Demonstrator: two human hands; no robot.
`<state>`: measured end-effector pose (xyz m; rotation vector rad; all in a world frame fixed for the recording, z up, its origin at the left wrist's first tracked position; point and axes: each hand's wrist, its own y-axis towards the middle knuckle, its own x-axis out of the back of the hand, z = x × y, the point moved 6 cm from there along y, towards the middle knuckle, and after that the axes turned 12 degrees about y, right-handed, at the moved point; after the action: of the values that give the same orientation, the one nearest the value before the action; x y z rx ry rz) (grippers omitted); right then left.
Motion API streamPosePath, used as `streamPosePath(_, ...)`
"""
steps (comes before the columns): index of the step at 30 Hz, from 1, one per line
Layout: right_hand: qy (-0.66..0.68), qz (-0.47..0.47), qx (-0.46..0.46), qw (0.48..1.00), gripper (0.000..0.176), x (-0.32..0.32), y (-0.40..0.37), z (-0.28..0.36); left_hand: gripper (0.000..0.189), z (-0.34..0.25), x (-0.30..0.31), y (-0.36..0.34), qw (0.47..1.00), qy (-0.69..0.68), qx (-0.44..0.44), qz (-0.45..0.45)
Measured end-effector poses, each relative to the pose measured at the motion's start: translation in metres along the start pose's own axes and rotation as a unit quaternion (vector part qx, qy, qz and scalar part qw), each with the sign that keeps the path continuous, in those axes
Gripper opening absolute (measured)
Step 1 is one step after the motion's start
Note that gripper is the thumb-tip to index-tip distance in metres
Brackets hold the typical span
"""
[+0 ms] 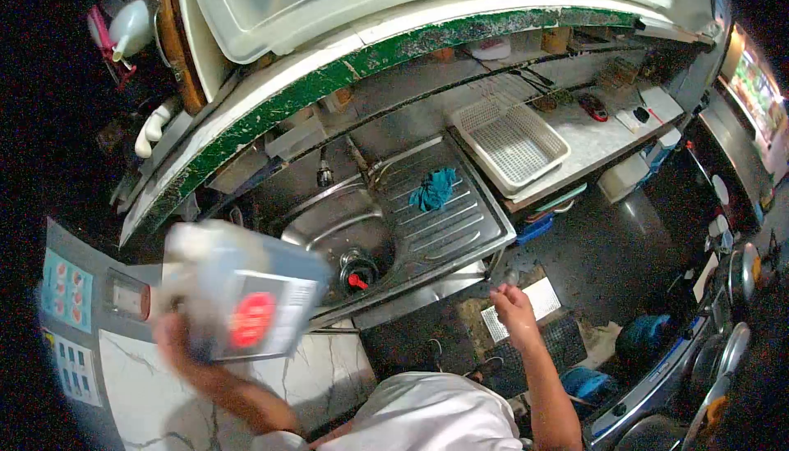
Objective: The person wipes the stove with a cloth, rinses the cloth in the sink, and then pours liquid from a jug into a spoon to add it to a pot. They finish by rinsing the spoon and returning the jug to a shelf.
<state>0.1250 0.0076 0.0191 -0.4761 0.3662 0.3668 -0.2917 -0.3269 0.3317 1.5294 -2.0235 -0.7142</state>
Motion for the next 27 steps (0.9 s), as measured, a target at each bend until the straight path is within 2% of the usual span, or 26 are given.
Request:
streamPosePath(1, -0.047, 0.021, 0.007, 0.999, 0.017, -0.008, 0.008, 0.002, 0.031, -0.016, -0.053, -0.017, 0.977, 0.200, -0.061, 0.047)
streamPosePath(2, -0.046, 0.024, 0.006, 0.999, 0.017, -0.019, 0.016, 0.007, 0.031, 0.051, -0.058, -0.047, 0.967, 0.244, -0.027, 0.070)
streamPosePath(3, -0.084, 0.040, 0.046, 0.995, 0.019, -0.034, 0.022, 0.020, 0.038, 0.080, -0.103, -0.067, 0.980, -0.001, 0.141, 0.143)
streamPosePath(4, -0.122, 0.055, 0.087, 0.987, 0.020, -0.048, 0.028, 0.031, 0.030, 0.074, -0.145, -0.080, 0.975, 0.009, 0.146, 0.168)
streamPosePath(5, -0.124, 0.052, 0.088, 0.987, 0.020, -0.058, 0.041, 0.032, 0.023, 0.079, -0.174, -0.087, 0.975, 0.065, 0.073, 0.200)
streamPosePath(6, -0.171, 0.053, 0.127, 0.976, 0.022, -0.068, 0.058, 0.034, 0.019, 0.093, -0.201, -0.098, 0.966, 0.116, -0.001, 0.231)
streamPosePath(9, -0.286, 0.044, 0.198, 0.937, 0.031, -0.108, 0.096, 0.046, 0.028, 0.166, -0.263, -0.131, 0.968, 0.070, 0.032, 0.237)
streamPosePath(10, -0.310, 0.035, 0.244, 0.918, 0.034, -0.128, 0.105, 0.053, 0.029, 0.185, -0.278, -0.138, 0.965, 0.063, 0.027, 0.252)
streamPosePath(12, -0.344, 0.010, 0.312, 0.886, 0.038, -0.155, 0.126, 0.058, 0.034, 0.197, -0.307, -0.143, 0.949, 0.085, -0.038, 0.300)
streamPosePath(14, -0.360, -0.008, 0.378, 0.853, 0.043, -0.173, 0.153, 0.045, 0.034, 0.228, -0.327, -0.149, 0.943, 0.060, -0.037, 0.325)
streamPosePath(16, -0.397, -0.012, 0.365, 0.842, 0.044, -0.185, 0.171, 0.038, 0.037, 0.256, -0.330, -0.128, 0.943, 0.072, 0.040, 0.322)
streamPosePath(18, -0.456, -0.042, 0.285, 0.842, 0.052, -0.190, 0.187, 0.021, 0.037, 0.269, -0.338, -0.122, 0.943, 0.052, 0.021, 0.327)
streamPosePath(20, -0.454, -0.045, 0.301, 0.837, 0.050, -0.193, 0.194, 0.017, 0.039, 0.267, -0.348, -0.126, 0.926, 0.042, -0.039, 0.373)
streamPosePath(21, -0.441, -0.053, 0.309, 0.841, 0.048, -0.195, 0.195, 0.017, 0.040, 0.276, -0.350, -0.124, 0.929, 0.021, -0.009, 0.369)
streamPosePath(24, -0.445, -0.072, 0.315, 0.835, 0.044, -0.200, 0.200, 0.015, 0.042, 0.291, -0.360, -0.126, 0.918, 0.012, 0.011, 0.396)
streamPosePath(27, -0.480, -0.079, 0.300, 0.820, 0.041, -0.202, 0.208, 0.005, 0.043, 0.301, -0.365, -0.128, 0.914, 0.039, -0.036, 0.402)
